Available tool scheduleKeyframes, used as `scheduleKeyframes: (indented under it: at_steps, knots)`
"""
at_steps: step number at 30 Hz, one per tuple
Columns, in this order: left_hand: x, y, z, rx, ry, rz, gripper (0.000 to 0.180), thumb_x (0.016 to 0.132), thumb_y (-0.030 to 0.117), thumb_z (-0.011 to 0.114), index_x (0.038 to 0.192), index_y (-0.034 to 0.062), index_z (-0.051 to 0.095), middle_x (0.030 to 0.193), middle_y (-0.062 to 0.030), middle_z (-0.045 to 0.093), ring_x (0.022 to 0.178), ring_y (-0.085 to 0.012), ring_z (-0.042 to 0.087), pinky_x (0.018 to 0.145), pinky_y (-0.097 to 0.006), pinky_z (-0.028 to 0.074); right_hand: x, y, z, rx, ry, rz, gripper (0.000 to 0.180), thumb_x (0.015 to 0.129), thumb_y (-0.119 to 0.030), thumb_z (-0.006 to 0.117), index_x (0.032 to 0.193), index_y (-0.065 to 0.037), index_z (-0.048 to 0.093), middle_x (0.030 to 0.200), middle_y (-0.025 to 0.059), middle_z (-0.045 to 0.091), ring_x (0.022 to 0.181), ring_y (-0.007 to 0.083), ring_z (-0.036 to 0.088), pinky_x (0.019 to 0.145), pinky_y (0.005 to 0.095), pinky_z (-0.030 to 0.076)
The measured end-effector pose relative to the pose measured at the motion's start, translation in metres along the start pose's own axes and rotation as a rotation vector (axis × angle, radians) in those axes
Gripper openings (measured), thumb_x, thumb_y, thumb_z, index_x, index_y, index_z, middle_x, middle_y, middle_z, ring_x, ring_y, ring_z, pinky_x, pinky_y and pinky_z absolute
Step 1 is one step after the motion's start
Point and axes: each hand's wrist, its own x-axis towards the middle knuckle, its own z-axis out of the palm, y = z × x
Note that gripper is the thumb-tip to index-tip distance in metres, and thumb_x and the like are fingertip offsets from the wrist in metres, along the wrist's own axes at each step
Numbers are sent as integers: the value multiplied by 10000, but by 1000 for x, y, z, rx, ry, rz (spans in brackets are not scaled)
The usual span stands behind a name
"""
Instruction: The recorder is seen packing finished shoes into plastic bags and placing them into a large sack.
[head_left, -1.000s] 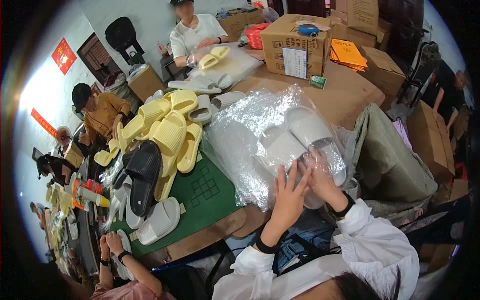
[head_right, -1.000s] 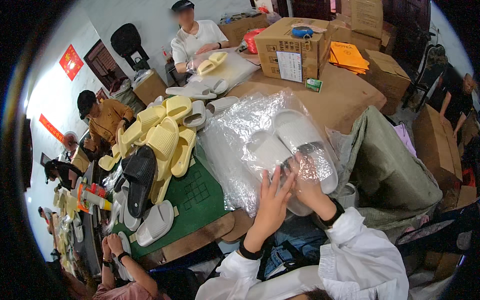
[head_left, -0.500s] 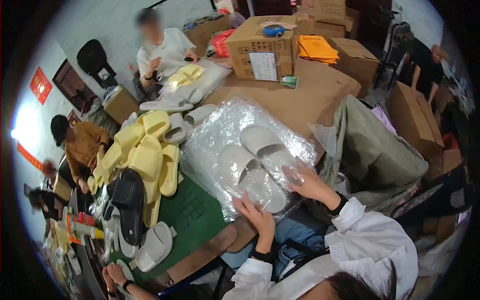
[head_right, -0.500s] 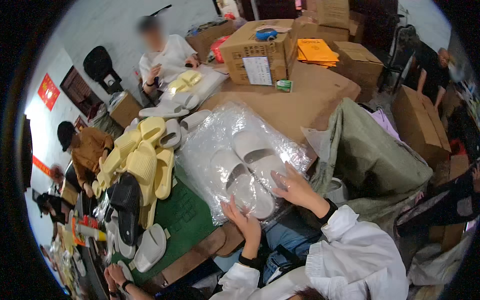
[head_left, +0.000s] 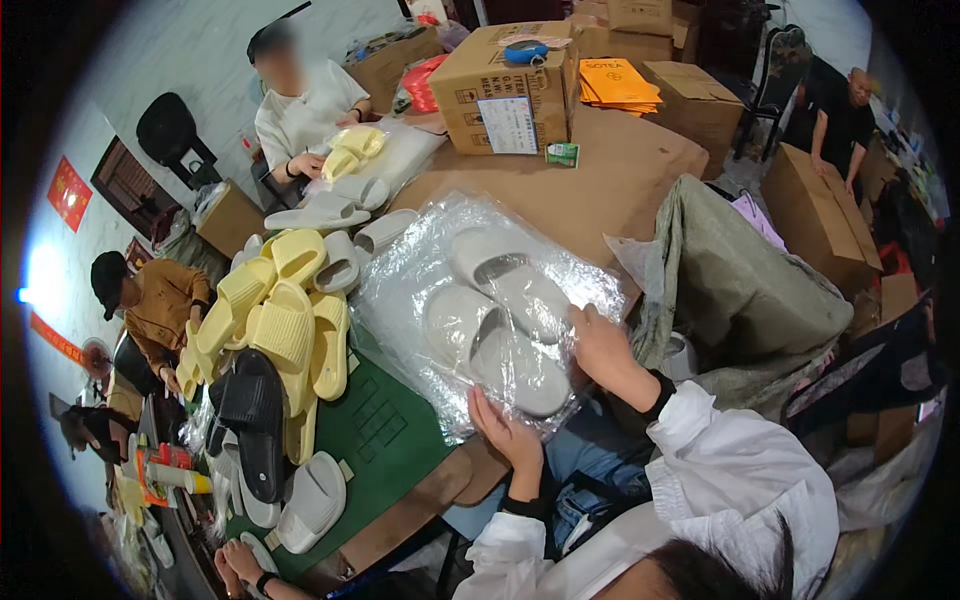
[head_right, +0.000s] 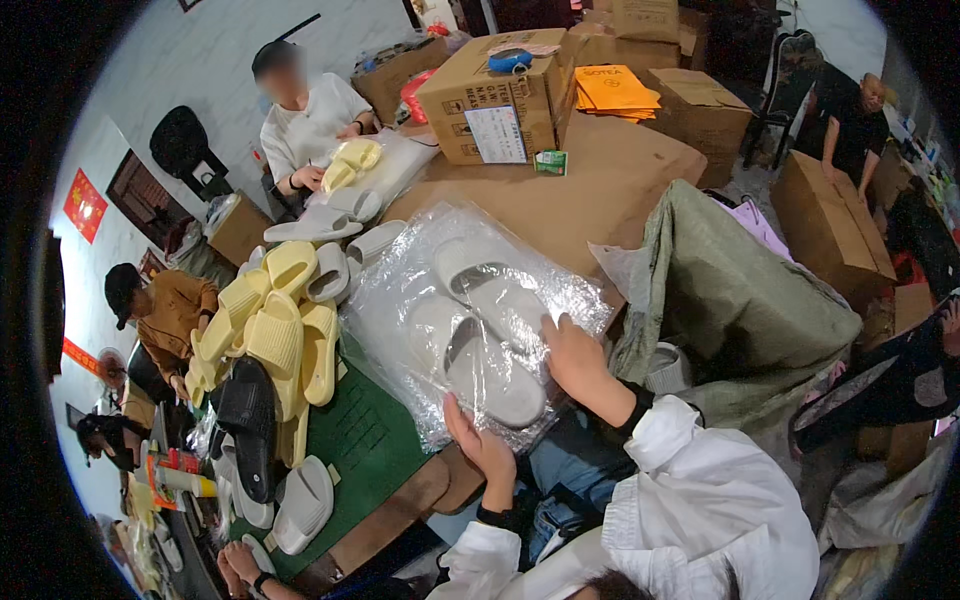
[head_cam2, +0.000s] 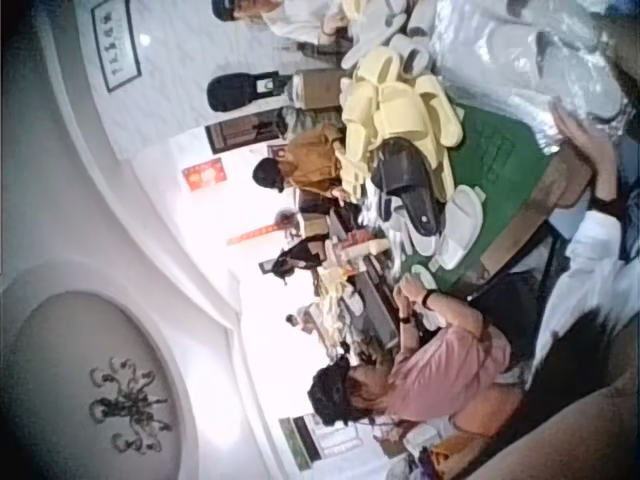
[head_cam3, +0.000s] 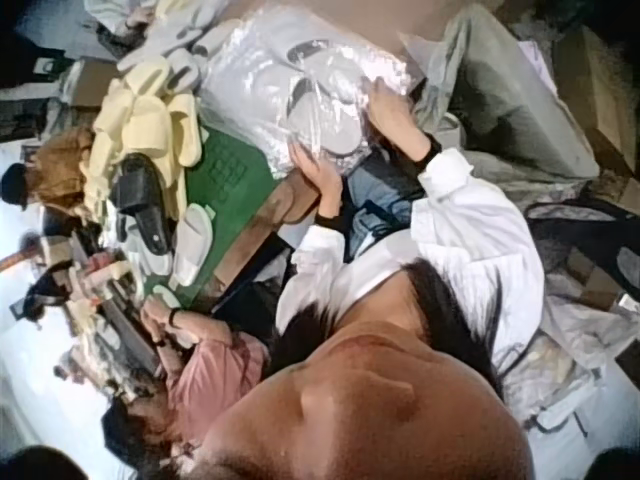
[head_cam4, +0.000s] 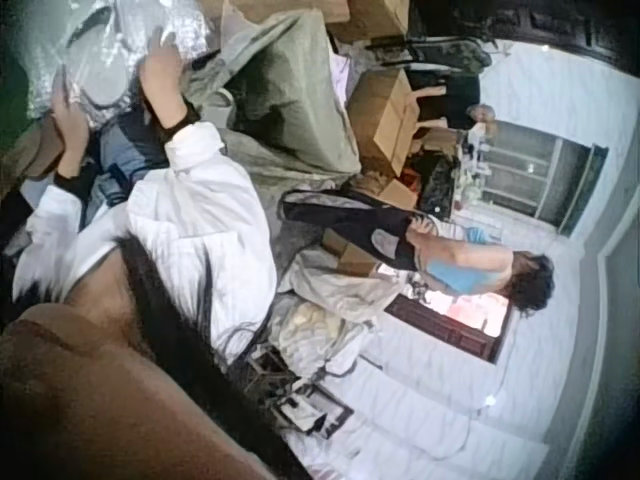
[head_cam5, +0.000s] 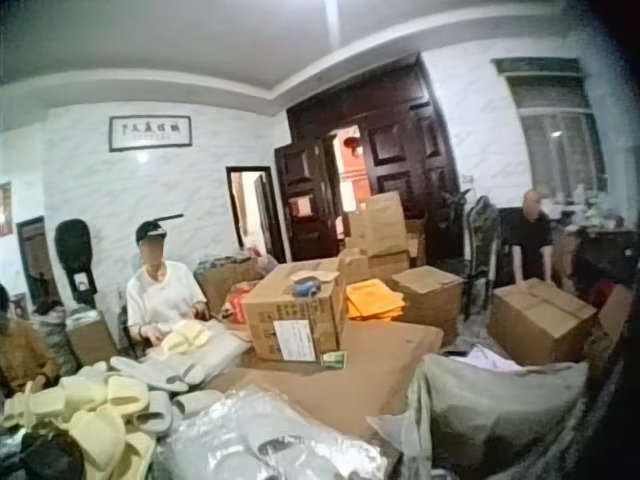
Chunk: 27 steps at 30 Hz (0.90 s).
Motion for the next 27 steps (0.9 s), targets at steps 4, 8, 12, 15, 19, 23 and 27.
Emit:
scheduleKeyframes:
  at_steps: [4,8,12,15,19,23,27]
  knots:
    - [-1,0,-2,74,-22,86,433,911,17,399,1342,-15,382,1371,-199,351,1292,-299,311,1055,-364,257,-12,-3,7,172,-102,-138,246,742,-218,619,856,0,623,711,133,608,677,315,613,625,447,479]
    - [-4,1,-1,-35,-59,-7,298,877,7,490,1172,-39,495,1144,-152,479,1027,-209,473,859,-297,399,-13,-24,-28,265,-639,37,477,845,-430,519,611,-37,650,600,153,611,603,335,611,614,409,491]
    - [-8,-2,6,-175,-141,-82,124,870,31,551,975,-36,547,873,-60,535,726,-108,489,652,-237,419,-14,-19,-7,276,-620,-114,482,874,-422,521,655,-17,662,614,117,634,624,282,636,618,361,492]
    - [-8,-10,8,-136,-152,-51,139,872,18,546,1000,-34,558,807,-35,536,695,-89,481,622,-219,408,-19,-20,9,560,-480,-128,440,864,-389,539,775,35,617,662,191,606,665,381,595,637,444,463]
    - [-7,-9,9,-131,-126,-17,161,867,7,550,1022,-33,566,796,-33,549,689,-85,487,616,-213,410,-20,-25,21,504,-518,-289,387,846,-290,579,1051,32,517,867,274,593,837,425,573,727,461,450]
    - [-8,-17,12,-100,-137,21,163,872,15,554,1028,-30,570,788,-31,562,683,-83,495,613,-214,413,-24,-25,24,605,-420,-301,412,842,-292,585,1077,36,501,876,263,597,851,420,574,731,462,450]
    - [-5,-17,7,-80,-155,44,150,884,19,540,1020,-36,570,792,-33,568,691,-79,504,617,-208,414,-30,-32,20,590,-440,-316,419,839,-292,596,1103,16,490,876,239,605,860,410,581,722,450,453]
